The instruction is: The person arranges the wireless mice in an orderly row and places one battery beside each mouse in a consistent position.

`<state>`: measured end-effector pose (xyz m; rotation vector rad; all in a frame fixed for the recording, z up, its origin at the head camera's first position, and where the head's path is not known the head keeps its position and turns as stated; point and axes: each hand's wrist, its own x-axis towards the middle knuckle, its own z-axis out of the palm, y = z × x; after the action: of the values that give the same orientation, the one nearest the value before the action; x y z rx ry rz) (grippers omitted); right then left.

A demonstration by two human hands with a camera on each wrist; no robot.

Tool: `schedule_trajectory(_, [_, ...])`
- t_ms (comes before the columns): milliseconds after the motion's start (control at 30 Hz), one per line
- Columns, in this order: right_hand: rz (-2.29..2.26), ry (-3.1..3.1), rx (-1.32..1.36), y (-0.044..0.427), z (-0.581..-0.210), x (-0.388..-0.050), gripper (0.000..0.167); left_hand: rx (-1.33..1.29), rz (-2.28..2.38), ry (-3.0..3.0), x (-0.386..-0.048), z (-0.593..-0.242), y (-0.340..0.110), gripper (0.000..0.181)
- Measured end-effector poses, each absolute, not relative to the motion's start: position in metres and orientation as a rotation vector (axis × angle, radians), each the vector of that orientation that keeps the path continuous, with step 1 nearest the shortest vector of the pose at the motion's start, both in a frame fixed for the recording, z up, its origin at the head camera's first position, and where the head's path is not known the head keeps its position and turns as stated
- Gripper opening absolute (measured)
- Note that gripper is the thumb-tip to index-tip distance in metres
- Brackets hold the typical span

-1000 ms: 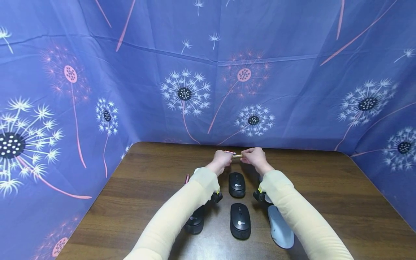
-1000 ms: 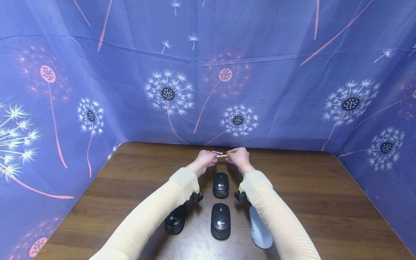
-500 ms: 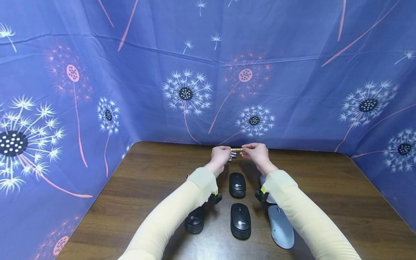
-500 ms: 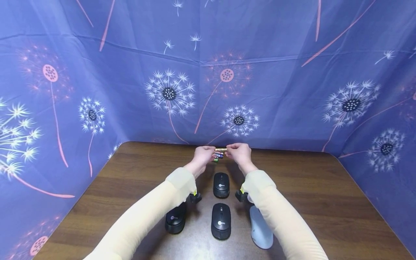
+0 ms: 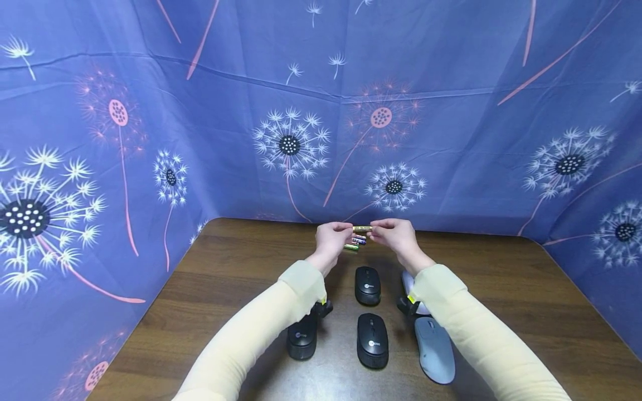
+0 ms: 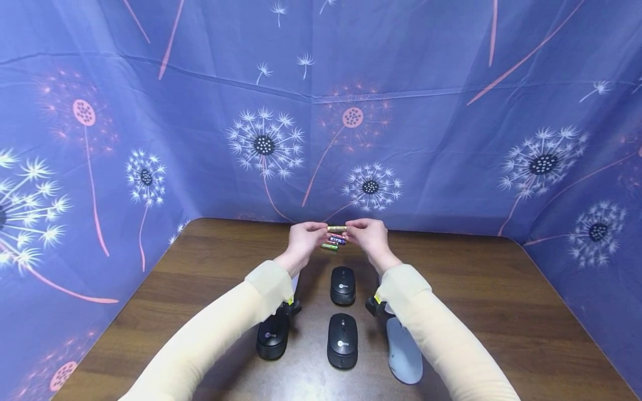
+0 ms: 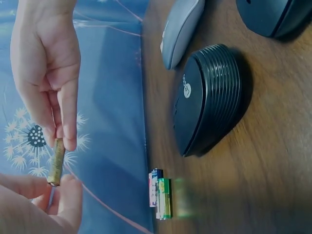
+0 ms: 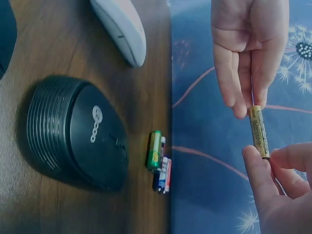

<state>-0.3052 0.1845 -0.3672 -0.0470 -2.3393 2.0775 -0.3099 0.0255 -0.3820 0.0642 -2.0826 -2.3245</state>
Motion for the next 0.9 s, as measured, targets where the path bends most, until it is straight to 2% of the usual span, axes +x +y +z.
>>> schedule_trajectory(300, [2.289,-2.285,-0.111,0.184,-0.354,-0.299,0.035,-0.081,-2.301,-2.079,-0.302,-0.372,0.012,0.017])
schedule_trajectory(667, [2.401,-2.321,-0.056,0.182,-0.349,-0.294,0.039,-0.353,-1.680,-2.390,-0.283,-0.367,-0.003,0.008])
schedule_trajectory(900, [2.378,-2.368,-0.017,0.175,-0.350,-0.288,0.038,-0.496,-1.526,-2.436,-0.270,-0.368,-0.008,0.006])
